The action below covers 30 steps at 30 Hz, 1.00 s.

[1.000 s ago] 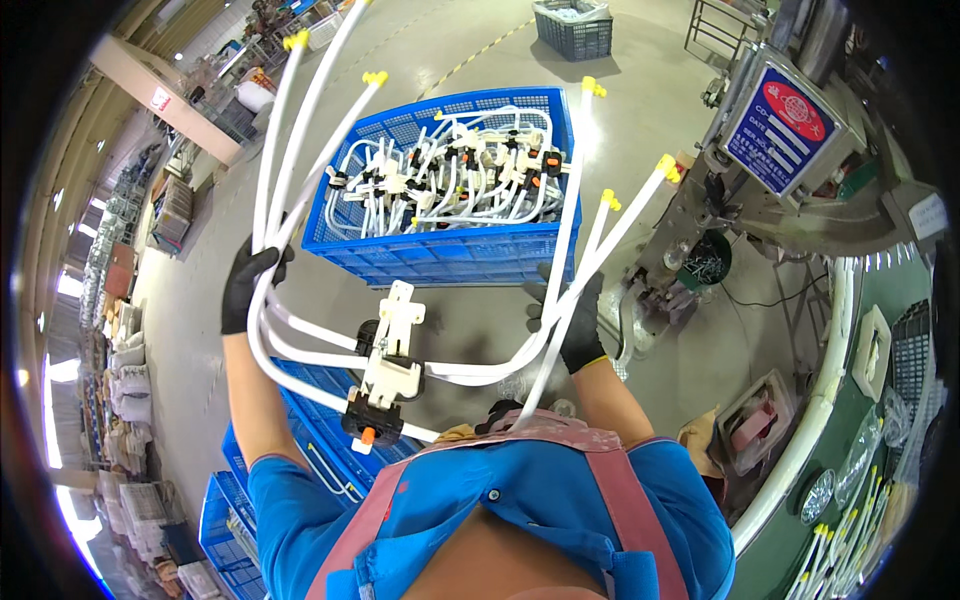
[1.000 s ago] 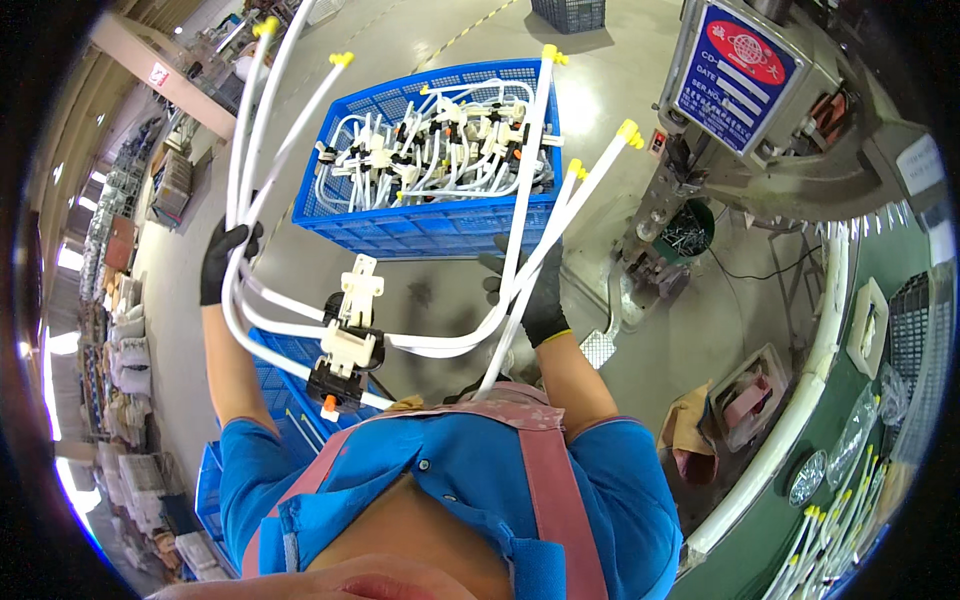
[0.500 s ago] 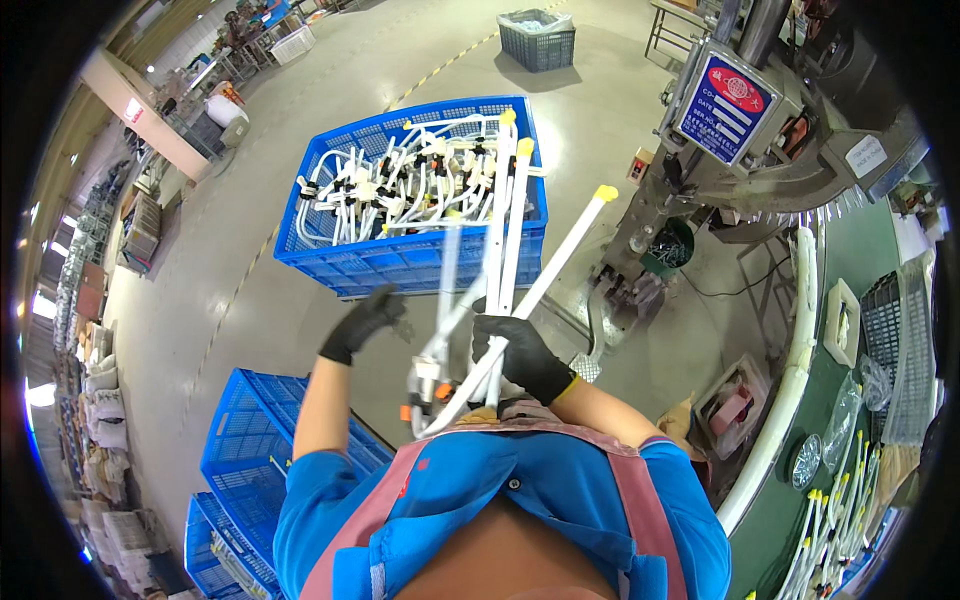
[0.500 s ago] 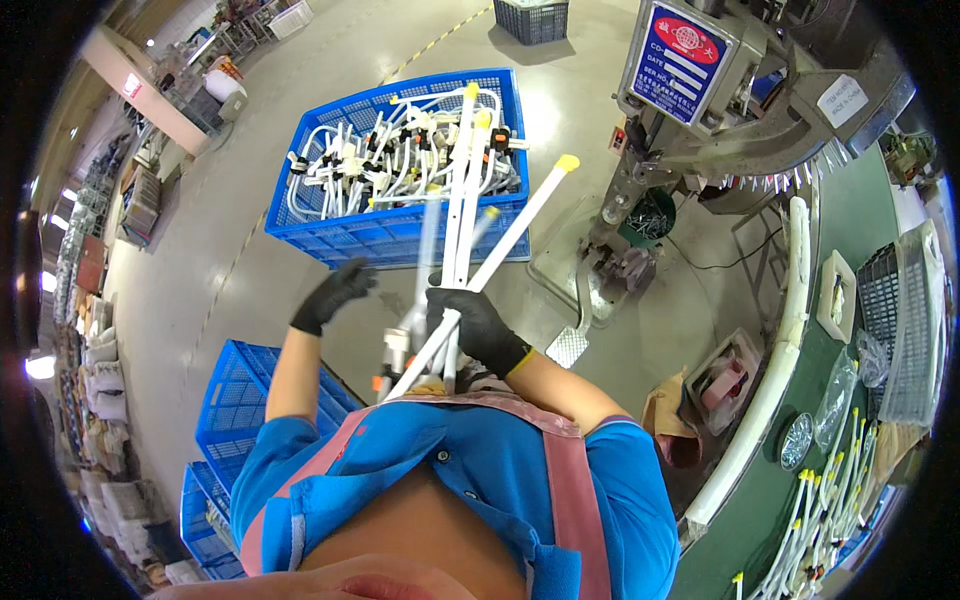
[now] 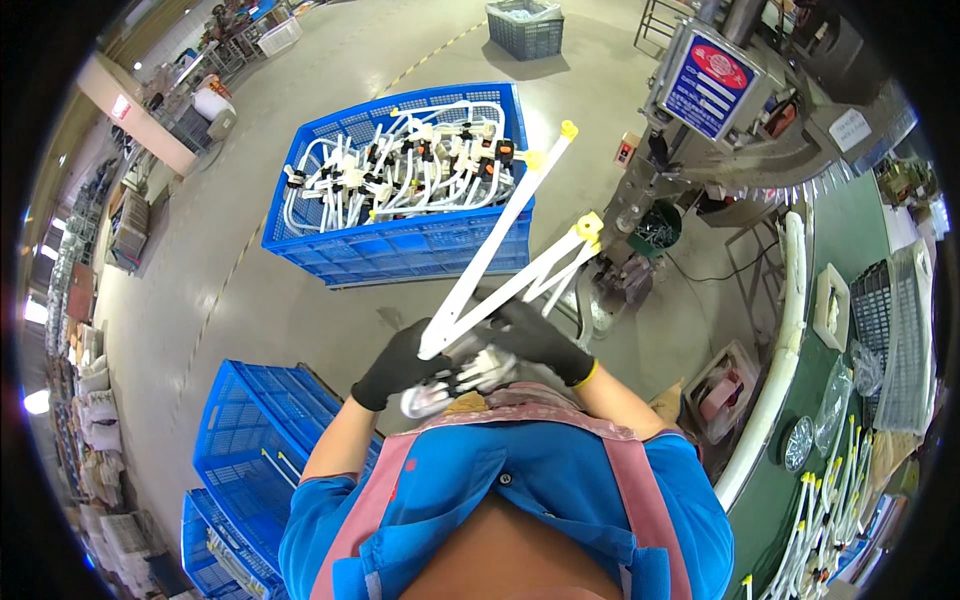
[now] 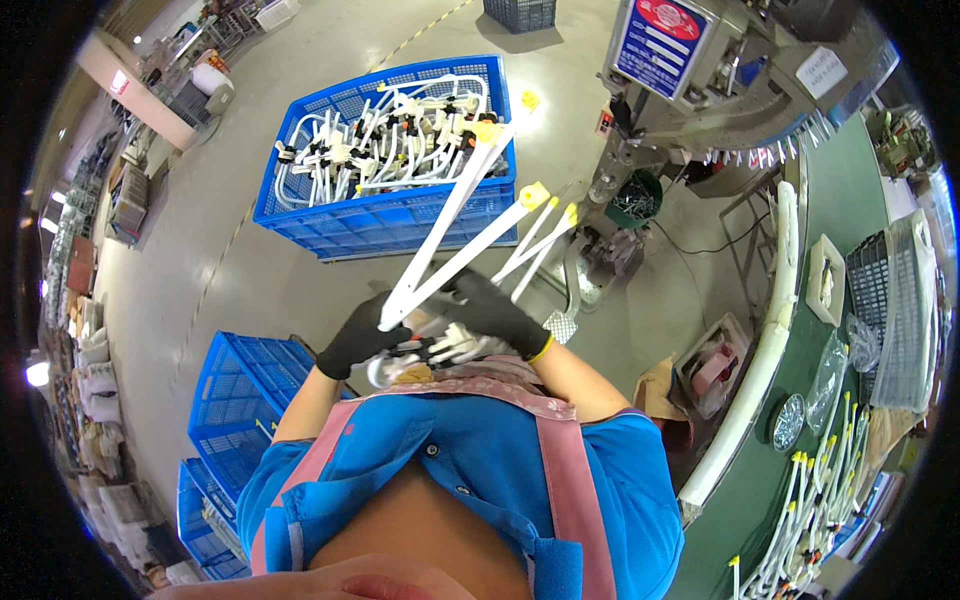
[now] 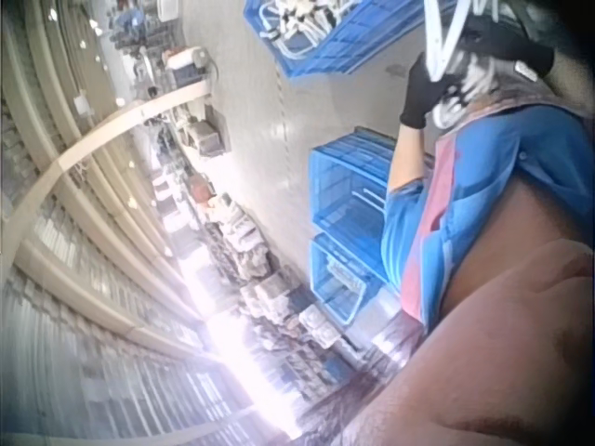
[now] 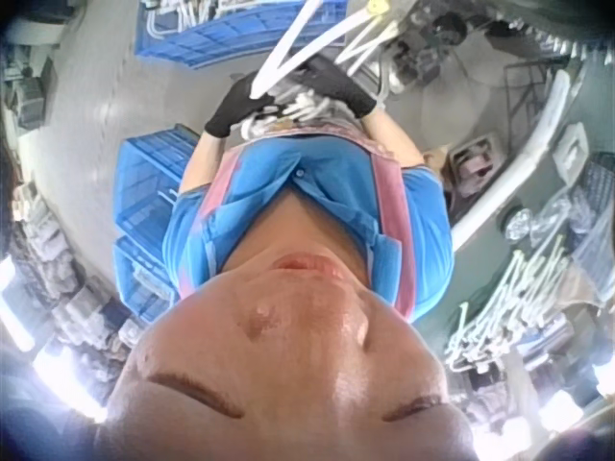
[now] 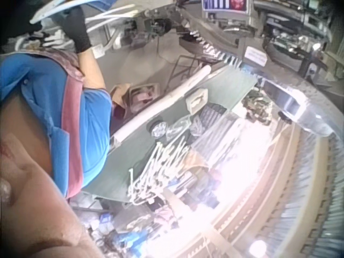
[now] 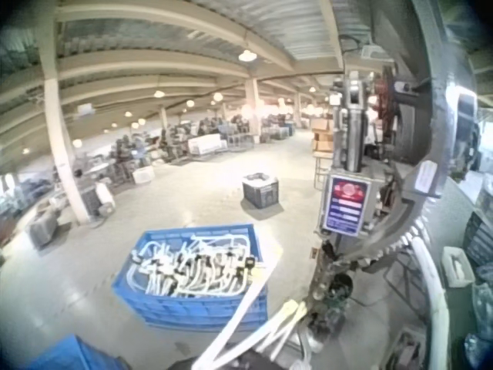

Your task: The person repeatedly picks white cable assemblies from a blue crate, inserts the yellow-tipped ends into a machine, and places the processed assemblies into a second blue crate. The cycle continues throughout the clip.

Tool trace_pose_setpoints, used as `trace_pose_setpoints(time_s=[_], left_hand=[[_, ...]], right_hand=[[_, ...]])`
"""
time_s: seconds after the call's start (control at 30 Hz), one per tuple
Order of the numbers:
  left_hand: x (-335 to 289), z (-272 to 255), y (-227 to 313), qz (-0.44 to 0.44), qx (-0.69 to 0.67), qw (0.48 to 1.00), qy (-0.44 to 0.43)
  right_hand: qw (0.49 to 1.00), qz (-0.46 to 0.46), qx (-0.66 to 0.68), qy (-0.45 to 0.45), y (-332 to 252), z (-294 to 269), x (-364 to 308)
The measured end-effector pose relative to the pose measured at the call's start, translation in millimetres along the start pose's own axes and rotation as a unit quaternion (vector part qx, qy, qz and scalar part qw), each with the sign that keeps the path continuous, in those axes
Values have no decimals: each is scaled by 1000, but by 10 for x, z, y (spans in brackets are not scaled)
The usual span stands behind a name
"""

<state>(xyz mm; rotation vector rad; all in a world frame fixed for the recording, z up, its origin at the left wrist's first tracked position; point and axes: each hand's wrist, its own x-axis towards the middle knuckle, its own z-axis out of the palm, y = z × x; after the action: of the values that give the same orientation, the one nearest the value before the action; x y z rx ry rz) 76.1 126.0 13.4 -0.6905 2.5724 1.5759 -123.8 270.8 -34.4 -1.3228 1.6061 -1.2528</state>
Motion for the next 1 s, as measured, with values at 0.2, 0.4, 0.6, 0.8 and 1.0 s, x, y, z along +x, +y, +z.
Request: trace_pose_setpoints(time_s=[0.2, 0.4, 0.6, 0.8, 1.0], left_hand=[[-279, -217, -78, 64, 147, 987, -21], [-345, -144, -164, 13, 185, 980, -76], [60, -313, 87, 88, 169, 978, -83], [621, -693, 244, 83, 168, 972, -141], [1120, -882, 9, 119, 176, 962, -170]], right_hand=[[911, 27, 137, 387, 525, -843, -235], [879, 78, 124, 453, 629, -1060, -389], [868, 22, -33, 495, 530, -1440, -252], [828, 78, -116, 542, 184, -1820, -136], [799, 113, -134, 575, 178, -1940, 80]])
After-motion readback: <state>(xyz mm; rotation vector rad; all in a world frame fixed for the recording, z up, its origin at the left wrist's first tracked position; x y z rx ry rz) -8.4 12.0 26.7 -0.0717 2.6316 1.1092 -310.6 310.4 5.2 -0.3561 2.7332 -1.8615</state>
